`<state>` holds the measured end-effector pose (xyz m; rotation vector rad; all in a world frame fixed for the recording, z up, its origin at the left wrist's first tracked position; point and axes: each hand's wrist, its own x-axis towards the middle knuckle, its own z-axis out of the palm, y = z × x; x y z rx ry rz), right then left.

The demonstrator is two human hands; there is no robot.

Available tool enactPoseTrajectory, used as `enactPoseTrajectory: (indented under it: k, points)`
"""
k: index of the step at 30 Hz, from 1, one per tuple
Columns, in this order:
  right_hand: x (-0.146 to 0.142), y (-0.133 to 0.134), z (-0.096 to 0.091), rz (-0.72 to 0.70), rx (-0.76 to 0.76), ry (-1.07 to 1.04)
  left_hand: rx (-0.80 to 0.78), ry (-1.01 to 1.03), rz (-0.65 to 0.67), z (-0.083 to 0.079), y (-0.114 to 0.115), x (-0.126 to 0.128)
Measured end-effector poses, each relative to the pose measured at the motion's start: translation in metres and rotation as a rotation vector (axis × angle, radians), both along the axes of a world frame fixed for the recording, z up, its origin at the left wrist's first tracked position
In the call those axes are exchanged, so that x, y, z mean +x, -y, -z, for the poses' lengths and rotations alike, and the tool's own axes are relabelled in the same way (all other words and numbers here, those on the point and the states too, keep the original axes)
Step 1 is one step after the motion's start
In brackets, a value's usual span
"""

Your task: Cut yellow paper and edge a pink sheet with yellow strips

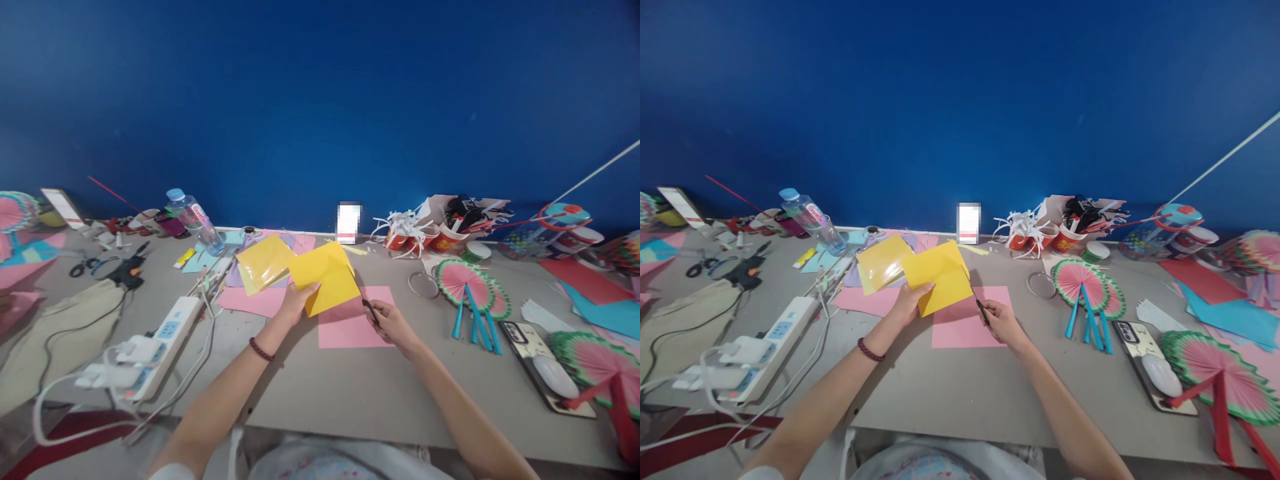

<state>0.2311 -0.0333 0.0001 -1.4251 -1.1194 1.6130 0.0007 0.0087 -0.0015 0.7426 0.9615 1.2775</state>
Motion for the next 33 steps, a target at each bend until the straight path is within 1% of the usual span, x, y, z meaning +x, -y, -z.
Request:
enactPoseTrajectory:
  k: [4, 11, 14, 18, 26, 33]
  points:
    - [0.0, 0.001, 0.0, -0.005, -0.027, -0.034, 0.007, -0.03, 0.019, 0.0, 0.0, 0.0]
    - [0.003, -0.001, 0.009, -0.044, -0.016, -0.129, -0.008, -0.048, 0.046, -0.001, 0.0, 0.0]
    - [0.003, 0.0, 0.008, -0.052, -0.029, -0.134, 0.004, -0.112, 0.031, 0.0, 0.001, 0.0]
    - [0.002, 0.002, 0.002, -0.051, -0.047, -0.129, 0.035, -0.173, 0.047, -0.001, 0.002, -0.001]
    - [0.003, 0.001, 0.004, -0.03, -0.044, -0.188, 0.036, -0.22, 0.118, -0.007, 0.006, -0.001]
    - [0.004, 0.0, 0.005, -0.018, -0.047, -0.185, 0.049, -0.211, 0.197, -0.001, 0.009, 0.001]
